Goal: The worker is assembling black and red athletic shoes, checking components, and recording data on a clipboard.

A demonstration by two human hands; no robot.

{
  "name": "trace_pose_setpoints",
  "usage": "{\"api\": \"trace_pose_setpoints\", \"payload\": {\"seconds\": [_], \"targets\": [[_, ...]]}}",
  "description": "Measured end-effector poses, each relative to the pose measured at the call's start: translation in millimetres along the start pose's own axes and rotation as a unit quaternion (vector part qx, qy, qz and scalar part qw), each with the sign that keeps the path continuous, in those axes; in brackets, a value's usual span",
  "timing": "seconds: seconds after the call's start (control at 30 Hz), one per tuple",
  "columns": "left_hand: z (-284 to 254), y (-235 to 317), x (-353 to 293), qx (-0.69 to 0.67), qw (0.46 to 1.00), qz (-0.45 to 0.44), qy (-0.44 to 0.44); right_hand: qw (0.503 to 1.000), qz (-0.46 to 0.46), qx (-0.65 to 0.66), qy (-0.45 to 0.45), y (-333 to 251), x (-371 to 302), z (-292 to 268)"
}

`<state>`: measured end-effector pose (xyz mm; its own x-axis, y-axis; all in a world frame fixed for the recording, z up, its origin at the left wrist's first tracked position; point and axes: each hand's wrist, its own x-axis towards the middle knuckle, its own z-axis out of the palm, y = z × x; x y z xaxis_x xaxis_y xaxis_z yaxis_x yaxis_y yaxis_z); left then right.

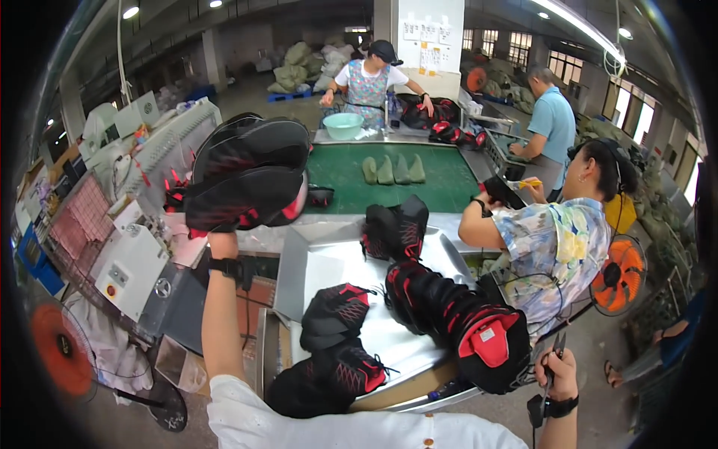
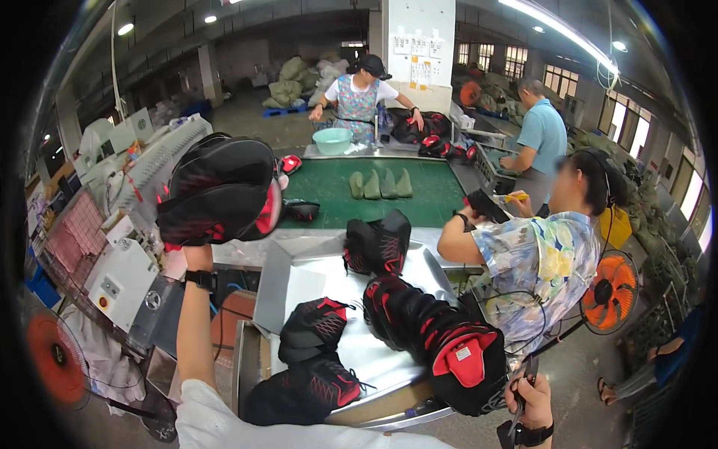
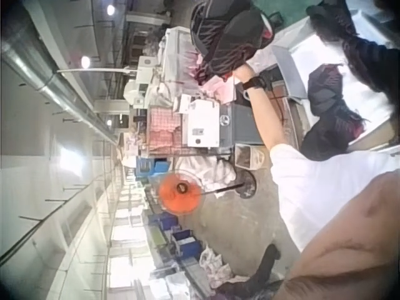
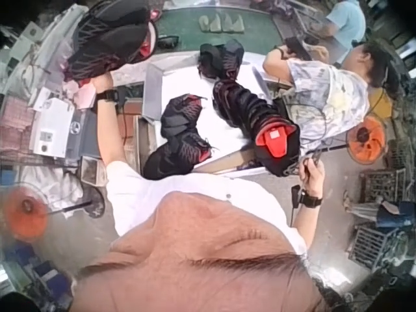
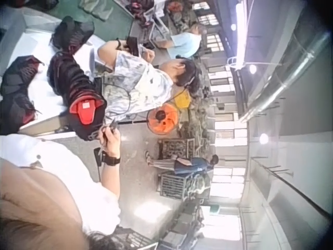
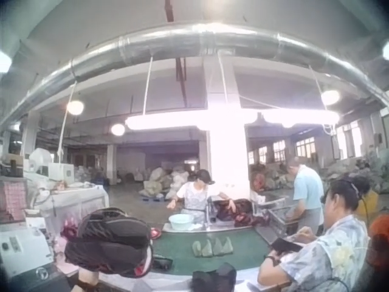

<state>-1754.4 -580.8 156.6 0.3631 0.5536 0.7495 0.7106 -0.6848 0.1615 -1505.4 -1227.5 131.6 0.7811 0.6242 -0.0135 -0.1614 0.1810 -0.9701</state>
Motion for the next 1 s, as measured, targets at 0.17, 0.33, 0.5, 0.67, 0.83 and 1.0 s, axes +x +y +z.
{"api": "trace_pose_setpoints", "payload": {"seconds": [0.17, 0.33, 0.5, 0.67, 0.83, 1.0], "targets": [[-17, 74, -47, -0.829, 0.513, -0.211, 0.066, 0.998, 0.023, 0.042, -0.047, 14, -15, 20], [-9, 140, -114, -0.93, 0.272, -0.23, -0.089, 0.998, 0.022, 0.059, -0.032, 17, -18, 36], [-68, 271, -172, -0.941, 0.17, -0.189, -0.225, 0.996, -0.019, 0.078, -0.05, 15, -52, 6], [-82, 371, -252, -0.904, 0.118, -0.227, -0.343, 0.994, -0.042, 0.101, -0.002, 18, -126, -95], [-75, 510, -339, -0.818, 0.03, -0.229, -0.526, 0.989, -0.054, 0.038, 0.129, 12, -209, -234], [-63, 645, -416, -0.723, -0.065, -0.215, -0.653, 0.974, -0.066, 0.091, 0.195, 3, -260, -324]]}}
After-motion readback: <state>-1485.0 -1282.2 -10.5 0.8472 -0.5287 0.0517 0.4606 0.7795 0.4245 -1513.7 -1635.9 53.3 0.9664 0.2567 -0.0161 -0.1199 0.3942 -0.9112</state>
